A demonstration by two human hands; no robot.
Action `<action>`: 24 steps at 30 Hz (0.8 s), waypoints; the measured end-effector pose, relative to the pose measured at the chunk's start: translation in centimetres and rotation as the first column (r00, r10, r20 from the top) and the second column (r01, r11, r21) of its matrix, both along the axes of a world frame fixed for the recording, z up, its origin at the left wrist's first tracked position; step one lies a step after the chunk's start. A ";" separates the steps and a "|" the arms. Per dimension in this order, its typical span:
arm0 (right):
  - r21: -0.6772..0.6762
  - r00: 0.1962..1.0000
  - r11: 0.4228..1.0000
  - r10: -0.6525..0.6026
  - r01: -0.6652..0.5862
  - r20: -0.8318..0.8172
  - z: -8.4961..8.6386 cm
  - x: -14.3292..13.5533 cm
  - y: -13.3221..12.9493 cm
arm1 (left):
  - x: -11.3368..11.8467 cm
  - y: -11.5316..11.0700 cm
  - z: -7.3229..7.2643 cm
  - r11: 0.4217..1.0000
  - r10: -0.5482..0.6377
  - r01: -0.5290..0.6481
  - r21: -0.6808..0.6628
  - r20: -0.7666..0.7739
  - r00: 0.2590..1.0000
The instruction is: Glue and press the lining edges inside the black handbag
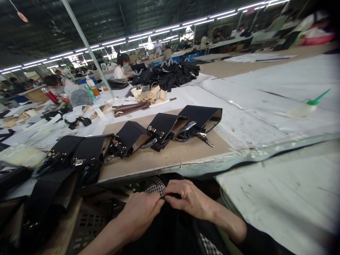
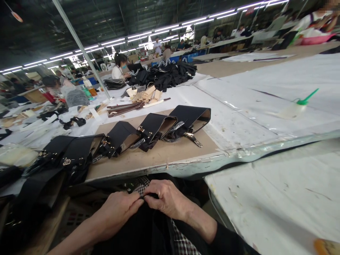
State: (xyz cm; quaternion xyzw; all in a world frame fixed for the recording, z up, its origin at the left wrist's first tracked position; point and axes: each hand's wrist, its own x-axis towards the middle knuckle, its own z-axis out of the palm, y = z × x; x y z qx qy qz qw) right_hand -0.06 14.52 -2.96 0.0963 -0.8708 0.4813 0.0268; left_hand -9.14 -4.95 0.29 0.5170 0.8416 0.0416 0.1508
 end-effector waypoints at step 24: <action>-0.078 0.999 0.997 -0.010 0.013 0.030 -0.8 0.8 0.7 | 1.8 -9.6 4.4 0.938 0.344 -0.301 -0.172 0.560 0.753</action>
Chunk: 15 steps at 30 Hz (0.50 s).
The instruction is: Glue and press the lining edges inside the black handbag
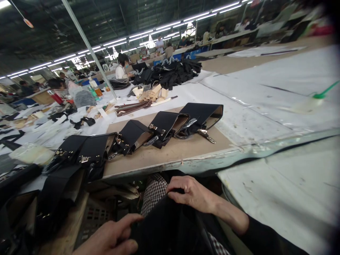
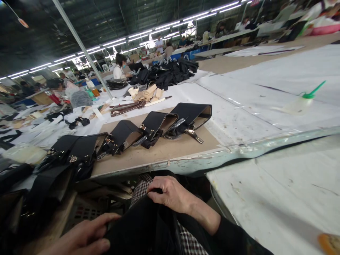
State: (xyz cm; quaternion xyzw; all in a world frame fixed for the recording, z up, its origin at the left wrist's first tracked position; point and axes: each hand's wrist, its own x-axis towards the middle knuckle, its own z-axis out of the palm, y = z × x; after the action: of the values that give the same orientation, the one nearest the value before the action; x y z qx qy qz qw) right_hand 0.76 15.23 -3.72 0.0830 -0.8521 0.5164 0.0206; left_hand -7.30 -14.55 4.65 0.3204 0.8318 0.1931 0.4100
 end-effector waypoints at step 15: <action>-0.265 0.923 0.884 -0.368 0.385 0.115 2.4 8.4 0.9 | -1.8 12.8 -3.7 0.933 -0.212 0.246 0.264 -0.151 0.965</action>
State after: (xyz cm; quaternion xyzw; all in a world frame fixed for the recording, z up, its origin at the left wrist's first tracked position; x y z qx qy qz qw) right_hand 9.16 16.18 -1.37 -0.1037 -0.7696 0.6211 0.1058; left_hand -9.14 -1.78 0.95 0.4812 0.7760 0.2399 0.3297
